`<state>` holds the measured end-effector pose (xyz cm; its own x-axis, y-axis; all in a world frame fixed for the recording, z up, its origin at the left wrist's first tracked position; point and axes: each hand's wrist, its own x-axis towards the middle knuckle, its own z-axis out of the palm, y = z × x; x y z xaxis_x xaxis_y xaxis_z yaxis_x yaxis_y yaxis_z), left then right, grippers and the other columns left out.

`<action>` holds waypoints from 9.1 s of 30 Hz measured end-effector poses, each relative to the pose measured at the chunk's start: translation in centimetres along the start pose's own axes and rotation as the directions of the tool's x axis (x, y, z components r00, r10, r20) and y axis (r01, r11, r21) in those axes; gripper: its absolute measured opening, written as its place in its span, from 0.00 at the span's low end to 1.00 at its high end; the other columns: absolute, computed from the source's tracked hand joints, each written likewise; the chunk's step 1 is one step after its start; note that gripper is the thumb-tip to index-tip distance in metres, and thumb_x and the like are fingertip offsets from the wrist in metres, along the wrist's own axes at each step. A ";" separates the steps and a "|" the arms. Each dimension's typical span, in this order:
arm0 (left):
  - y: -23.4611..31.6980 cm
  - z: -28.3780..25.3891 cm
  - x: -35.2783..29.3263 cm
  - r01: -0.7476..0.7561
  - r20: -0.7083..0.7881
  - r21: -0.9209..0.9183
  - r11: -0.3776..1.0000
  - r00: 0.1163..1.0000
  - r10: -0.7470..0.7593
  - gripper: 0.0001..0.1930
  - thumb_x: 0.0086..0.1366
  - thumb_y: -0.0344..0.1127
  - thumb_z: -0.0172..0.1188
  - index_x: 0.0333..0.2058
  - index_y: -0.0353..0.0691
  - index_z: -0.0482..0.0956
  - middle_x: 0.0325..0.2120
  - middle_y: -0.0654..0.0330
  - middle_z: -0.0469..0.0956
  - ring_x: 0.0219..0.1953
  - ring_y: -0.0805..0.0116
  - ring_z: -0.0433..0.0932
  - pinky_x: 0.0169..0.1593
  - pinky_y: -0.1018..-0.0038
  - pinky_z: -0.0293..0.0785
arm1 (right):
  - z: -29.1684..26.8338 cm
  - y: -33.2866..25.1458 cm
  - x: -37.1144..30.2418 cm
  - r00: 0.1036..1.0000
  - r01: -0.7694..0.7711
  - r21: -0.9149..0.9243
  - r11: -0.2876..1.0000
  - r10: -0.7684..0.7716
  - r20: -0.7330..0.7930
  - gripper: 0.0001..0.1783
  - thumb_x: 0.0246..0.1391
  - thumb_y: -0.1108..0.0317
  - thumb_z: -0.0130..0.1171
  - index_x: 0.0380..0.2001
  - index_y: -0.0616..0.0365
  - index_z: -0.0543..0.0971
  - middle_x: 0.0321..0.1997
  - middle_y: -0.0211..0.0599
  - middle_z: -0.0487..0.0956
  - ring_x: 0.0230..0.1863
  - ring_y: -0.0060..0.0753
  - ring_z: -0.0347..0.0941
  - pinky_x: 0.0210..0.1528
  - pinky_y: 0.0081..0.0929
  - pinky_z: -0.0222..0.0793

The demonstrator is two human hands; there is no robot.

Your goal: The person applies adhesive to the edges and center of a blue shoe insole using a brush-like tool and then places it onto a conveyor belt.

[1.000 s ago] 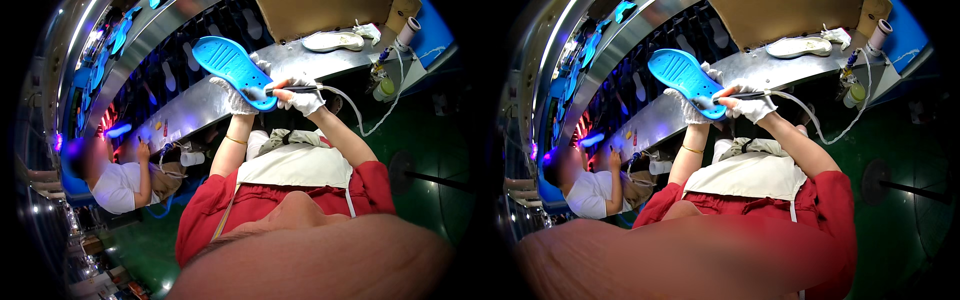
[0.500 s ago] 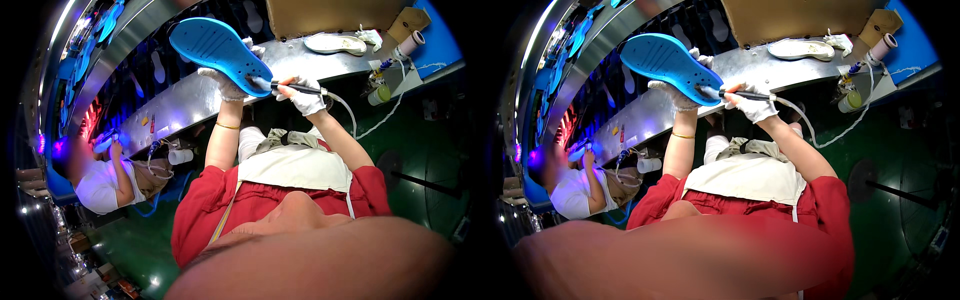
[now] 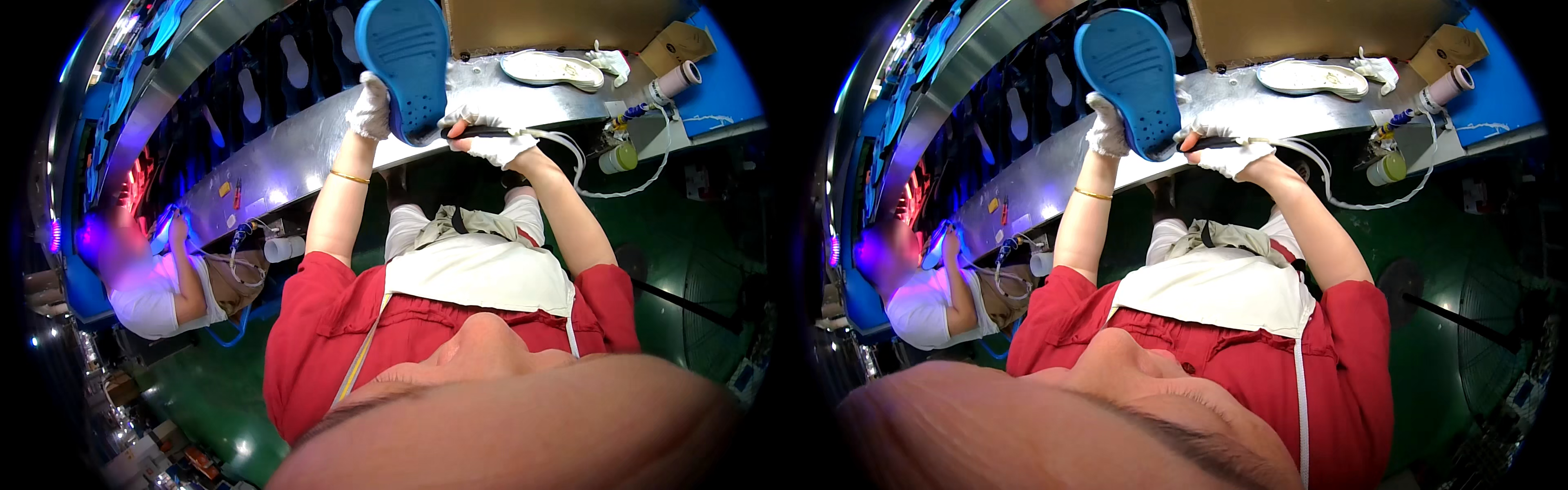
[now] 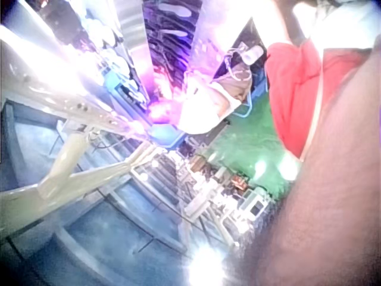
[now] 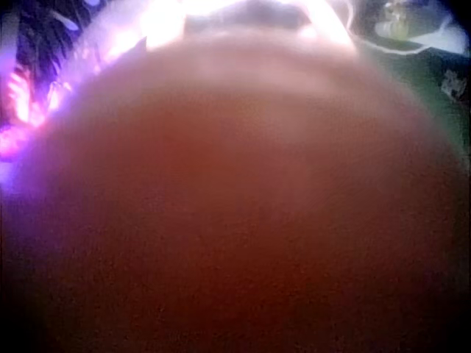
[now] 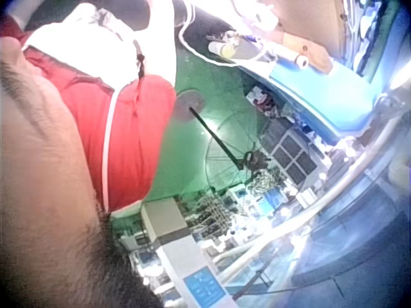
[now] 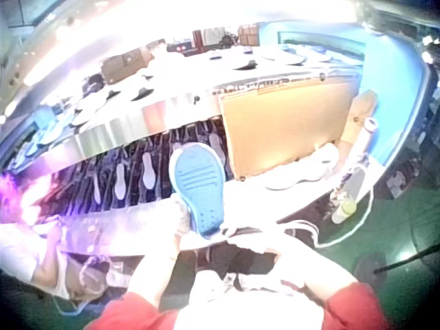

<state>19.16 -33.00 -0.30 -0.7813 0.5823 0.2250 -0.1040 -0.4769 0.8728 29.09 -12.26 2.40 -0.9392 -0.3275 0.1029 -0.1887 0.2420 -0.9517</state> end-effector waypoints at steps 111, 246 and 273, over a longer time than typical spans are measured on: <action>-2.7 5.8 -3.4 -0.271 -0.391 -0.517 0.812 0.919 0.058 0.45 0.57 0.73 0.45 0.63 0.43 0.59 0.59 0.46 0.65 0.58 0.47 0.67 0.62 0.52 0.62 | 3.9 -0.1 -2.9 0.996 -0.003 0.458 0.889 0.042 -0.075 0.05 0.53 0.74 0.61 0.34 0.59 0.79 0.30 0.29 0.79 0.30 0.18 0.73 0.35 0.18 0.71; 6.1 7.2 -2.0 -0.011 -0.157 -0.186 0.983 0.987 -0.019 0.34 0.64 0.61 0.51 0.56 0.35 0.65 0.43 0.51 0.77 0.39 0.60 0.80 0.45 0.67 0.79 | -4.8 -7.6 -2.6 0.742 0.562 -0.485 0.670 -0.667 -0.061 0.12 0.38 0.84 0.61 0.27 0.55 0.79 0.35 0.41 0.79 0.39 0.40 0.75 0.44 0.30 0.69; 23.2 3.0 1.8 -0.428 0.236 0.898 -0.103 0.271 0.933 0.06 0.64 0.31 0.59 0.35 0.33 0.78 0.33 0.56 0.76 0.36 0.65 0.74 0.46 0.70 0.70 | -3.5 -0.6 -4.6 0.874 0.342 -0.027 0.939 -0.328 -0.358 0.08 0.51 0.78 0.62 0.35 0.58 0.76 0.35 0.31 0.78 0.33 0.19 0.75 0.38 0.19 0.71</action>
<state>17.24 -41.06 21.68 -0.1634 -0.1316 0.9777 0.8978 0.3910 0.2027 32.53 -7.71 3.51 -0.8616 -0.0384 0.5061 -0.5061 0.1404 -0.8510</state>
